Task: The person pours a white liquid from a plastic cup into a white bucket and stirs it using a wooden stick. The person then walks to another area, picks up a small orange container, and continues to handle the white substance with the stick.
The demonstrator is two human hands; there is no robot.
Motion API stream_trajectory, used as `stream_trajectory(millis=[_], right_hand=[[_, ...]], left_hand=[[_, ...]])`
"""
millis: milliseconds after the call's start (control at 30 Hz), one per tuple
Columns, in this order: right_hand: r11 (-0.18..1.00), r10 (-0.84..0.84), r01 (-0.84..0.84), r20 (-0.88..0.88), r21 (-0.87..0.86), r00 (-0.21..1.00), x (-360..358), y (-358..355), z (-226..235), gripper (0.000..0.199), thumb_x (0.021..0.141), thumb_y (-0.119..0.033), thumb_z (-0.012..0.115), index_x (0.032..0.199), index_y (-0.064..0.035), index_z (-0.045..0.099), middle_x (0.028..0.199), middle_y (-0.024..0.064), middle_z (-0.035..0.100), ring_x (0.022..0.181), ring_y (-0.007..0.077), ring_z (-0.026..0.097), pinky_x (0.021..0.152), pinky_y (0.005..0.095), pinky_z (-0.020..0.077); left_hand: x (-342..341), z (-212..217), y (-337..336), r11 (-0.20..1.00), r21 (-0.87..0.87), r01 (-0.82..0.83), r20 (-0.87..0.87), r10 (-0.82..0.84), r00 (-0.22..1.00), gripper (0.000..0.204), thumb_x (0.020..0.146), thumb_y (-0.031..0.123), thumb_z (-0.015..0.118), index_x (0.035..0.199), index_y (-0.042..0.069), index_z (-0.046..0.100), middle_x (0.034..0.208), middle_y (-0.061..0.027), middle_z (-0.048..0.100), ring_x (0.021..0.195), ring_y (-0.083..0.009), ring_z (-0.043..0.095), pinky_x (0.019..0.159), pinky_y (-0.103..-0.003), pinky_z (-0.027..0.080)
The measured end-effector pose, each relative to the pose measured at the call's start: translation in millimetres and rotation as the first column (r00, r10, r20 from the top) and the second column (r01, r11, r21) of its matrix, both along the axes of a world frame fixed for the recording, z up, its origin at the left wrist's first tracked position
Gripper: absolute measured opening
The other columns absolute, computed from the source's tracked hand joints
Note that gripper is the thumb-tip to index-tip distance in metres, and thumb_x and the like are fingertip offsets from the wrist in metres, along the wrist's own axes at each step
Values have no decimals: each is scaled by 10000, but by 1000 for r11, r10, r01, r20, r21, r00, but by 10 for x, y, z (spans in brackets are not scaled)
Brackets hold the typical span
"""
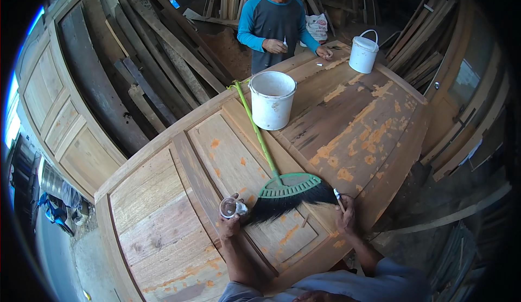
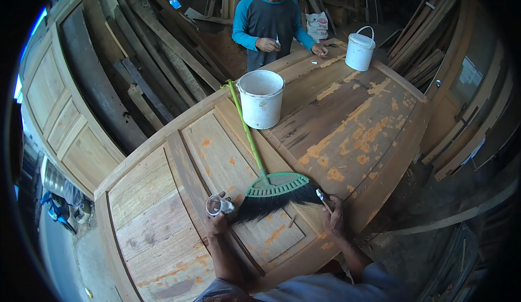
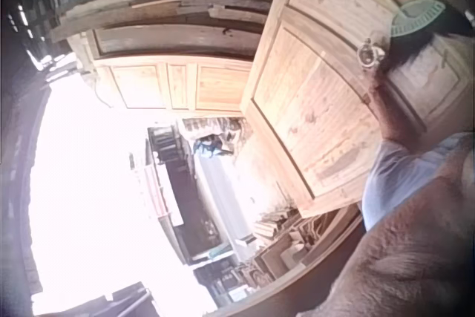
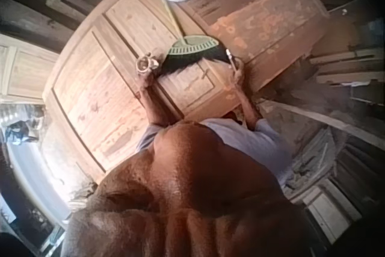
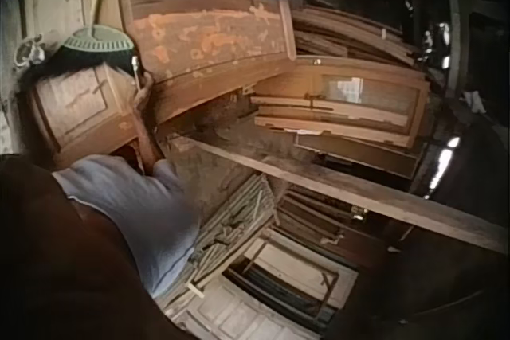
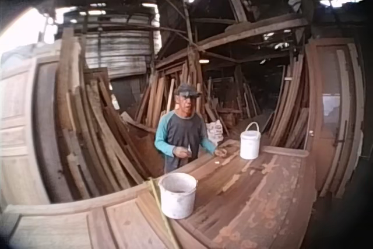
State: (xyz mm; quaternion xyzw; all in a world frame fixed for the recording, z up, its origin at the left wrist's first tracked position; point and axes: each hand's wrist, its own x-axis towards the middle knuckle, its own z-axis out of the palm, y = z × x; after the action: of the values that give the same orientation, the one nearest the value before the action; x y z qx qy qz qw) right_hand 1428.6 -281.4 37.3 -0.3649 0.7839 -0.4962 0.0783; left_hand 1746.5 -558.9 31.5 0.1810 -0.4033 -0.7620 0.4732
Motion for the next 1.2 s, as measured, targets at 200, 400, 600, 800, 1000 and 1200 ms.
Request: stream_trajectory(millis=[200,400,600,800,1000,1200], right_hand=[[995,62,-55,79,-80,995,26,-61,87,395,1021,-220,552,1322,14,448,1100,172,580,995,275,600,917,417,477],[982,51,-42,44,-182,998,24,-30,97,438,1044,-262,569,1341,25,424,1132,175,571,962,254,604,884,396,488],[979,74,-60,66,-196,995,-26,29,-1,463,1032,-272,579,1350,27,424,1199,217,542,1062,323,589,950,428,470],[980,36,-29,31,-198,999,-40,17,-143,426,1026,-234,585,1343,11,439,1148,168,600,1019,259,610,937,404,484],[980,-7,0,-36,-198,999,-45,3,-168,435,1013,-224,602,1344,12,449,1144,188,610,991,288,637,894,418,509],[982,5,3,39,-188,999,8,2,-99,431,995,-199,618,1337,7,456,1151,195,609,996,305,637,897,421,509]], left_hand=[[95,-43,86,996,-33,-77,-73,75,995,818,753,219,905,1434,98,469,1440,-202,530,1206,-371,624,942,-494,575],[-111,400,823,992,-94,89,-35,-93,995,859,695,254,951,1393,20,508,1417,-227,552,1218,-311,625,1015,-447,536],[-513,415,1532,863,36,504,-53,-502,863,860,701,216,940,1405,-19,505,1396,-204,582,1268,-300,599,1046,-435,504],[-687,193,1881,764,167,623,-105,-614,782,819,707,175,923,1389,-19,511,1394,-202,578,1270,-326,594,1070,-428,492],[-720,57,1786,701,147,698,-303,-640,706,736,783,140,858,1417,35,499,1463,-218,510,1326,-364,545,1092,-456,486],[-705,20,1757,679,138,721,-304,-664,683,733,812,145,840,1433,32,467,1481,-219,497,1343,-377,531,1124,-481,452]])
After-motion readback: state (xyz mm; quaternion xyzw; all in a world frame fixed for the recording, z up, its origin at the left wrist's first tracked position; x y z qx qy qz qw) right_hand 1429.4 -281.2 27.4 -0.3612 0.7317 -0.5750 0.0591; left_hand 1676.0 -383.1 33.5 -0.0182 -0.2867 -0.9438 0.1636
